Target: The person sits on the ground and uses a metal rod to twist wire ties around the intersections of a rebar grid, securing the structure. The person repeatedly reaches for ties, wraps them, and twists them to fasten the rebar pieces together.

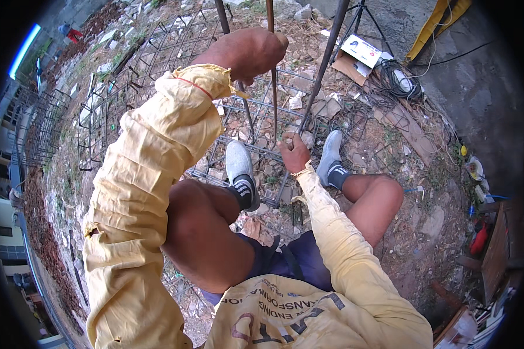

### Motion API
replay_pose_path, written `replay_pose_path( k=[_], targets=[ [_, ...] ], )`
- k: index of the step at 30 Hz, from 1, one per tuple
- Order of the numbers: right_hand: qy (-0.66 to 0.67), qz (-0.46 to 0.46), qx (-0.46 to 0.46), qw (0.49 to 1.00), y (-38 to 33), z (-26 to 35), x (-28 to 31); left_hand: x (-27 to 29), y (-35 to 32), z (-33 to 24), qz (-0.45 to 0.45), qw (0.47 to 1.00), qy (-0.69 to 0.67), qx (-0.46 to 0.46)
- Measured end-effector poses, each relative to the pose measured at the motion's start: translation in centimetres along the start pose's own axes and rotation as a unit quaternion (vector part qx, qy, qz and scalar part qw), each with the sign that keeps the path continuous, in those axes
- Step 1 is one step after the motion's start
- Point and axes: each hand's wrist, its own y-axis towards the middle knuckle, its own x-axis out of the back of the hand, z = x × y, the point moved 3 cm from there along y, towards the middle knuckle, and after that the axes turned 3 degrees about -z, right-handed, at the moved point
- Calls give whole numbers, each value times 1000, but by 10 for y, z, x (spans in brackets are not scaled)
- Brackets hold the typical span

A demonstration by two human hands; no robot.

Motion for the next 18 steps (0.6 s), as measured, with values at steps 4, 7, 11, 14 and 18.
replay_pose_path(
  k=[4,7,11,14,18],
  targets=[
    [-70,32,36,996,53,-12,-11,-16,-1,-6,-218,962,75,-144],
    [-106,97,50,988,71,-13,-30,-16,-4,-7,-250,953,57,-163],
    [-229,191,38,954,92,-32,-48,-25,-6,-11,-293,941,-40,-162],
    [-267,201,180,925,105,-27,-67,-29,-24,5,-202,957,-190,-86],
    [-339,29,421,841,128,-91,-45,-45,-62,39,-38,839,-537,-84]
  ],
)
